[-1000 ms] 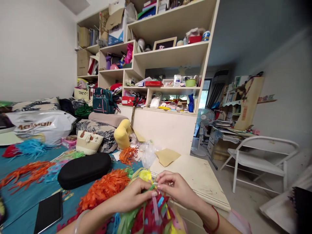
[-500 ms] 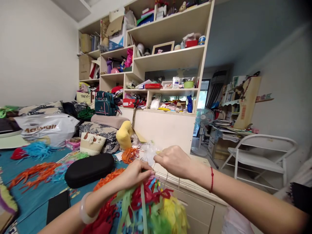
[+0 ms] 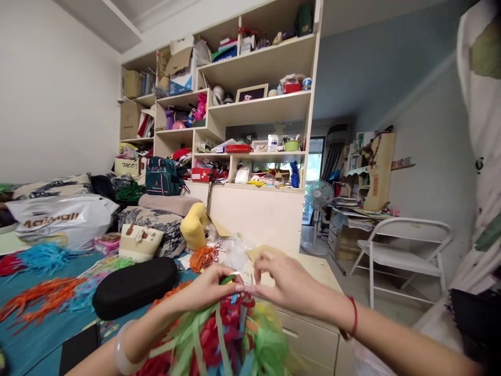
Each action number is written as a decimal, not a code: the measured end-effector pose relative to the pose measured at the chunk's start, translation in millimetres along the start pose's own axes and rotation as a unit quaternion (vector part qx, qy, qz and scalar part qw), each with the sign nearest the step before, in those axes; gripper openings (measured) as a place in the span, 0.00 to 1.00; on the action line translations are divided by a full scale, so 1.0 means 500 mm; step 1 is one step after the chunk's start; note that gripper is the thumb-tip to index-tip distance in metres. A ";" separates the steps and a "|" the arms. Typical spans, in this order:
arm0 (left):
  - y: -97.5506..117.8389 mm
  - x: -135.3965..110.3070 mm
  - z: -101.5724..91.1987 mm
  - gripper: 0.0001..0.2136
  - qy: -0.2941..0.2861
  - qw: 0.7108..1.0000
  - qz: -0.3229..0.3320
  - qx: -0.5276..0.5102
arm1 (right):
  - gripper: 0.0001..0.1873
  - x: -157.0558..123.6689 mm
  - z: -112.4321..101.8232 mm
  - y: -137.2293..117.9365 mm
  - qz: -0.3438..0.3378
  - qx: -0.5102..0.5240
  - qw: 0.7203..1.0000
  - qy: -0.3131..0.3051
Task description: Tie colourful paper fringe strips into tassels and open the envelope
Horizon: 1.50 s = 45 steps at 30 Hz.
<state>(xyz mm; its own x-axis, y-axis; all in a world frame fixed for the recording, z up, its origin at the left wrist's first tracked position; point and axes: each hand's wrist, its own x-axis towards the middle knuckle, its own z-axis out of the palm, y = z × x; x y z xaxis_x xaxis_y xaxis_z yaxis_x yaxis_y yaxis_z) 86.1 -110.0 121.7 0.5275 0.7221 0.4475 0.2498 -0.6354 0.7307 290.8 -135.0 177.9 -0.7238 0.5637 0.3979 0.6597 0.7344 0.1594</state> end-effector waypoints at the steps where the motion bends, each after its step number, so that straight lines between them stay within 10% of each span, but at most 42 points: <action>1: 0.001 -0.001 0.002 0.13 0.018 1.000 0.003 -0.005 | 0.17 -0.017 0.018 -0.006 0.014 0.029 0.999 -0.007; 7: -0.020 0.000 0.010 0.16 0.040 0.997 -0.026 -0.058 | 0.07 -0.041 0.106 0.006 0.066 0.204 0.976 -0.021; 15: -0.092 0.002 -0.028 0.17 0.001 0.988 -0.090 -0.123 | 0.07 -0.019 0.092 0.150 0.022 0.329 0.933 -0.145; 28: -0.137 0.036 0.010 0.26 0.101 0.973 -0.076 -0.191 | 0.12 -0.022 0.126 0.172 0.067 0.411 0.891 -0.182; 37: -0.133 0.057 -0.040 0.26 0.120 0.980 -0.065 -0.146 | 0.07 -0.080 0.228 0.028 0.139 0.401 0.894 -0.141; 45: -0.058 0.030 -0.215 0.24 0.134 0.987 -0.045 -0.082 | 0.07 -0.113 0.357 -0.092 0.173 0.382 0.904 -0.080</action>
<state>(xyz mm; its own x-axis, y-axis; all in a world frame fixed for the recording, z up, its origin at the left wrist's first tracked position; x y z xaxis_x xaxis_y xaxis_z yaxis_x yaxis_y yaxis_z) -0.2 -51.3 162.8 0.2701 0.8337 0.4816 0.1396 -0.5288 0.8372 265.2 -132.9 -13.3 -0.5618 0.8118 0.1596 0.5630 0.5165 -0.6452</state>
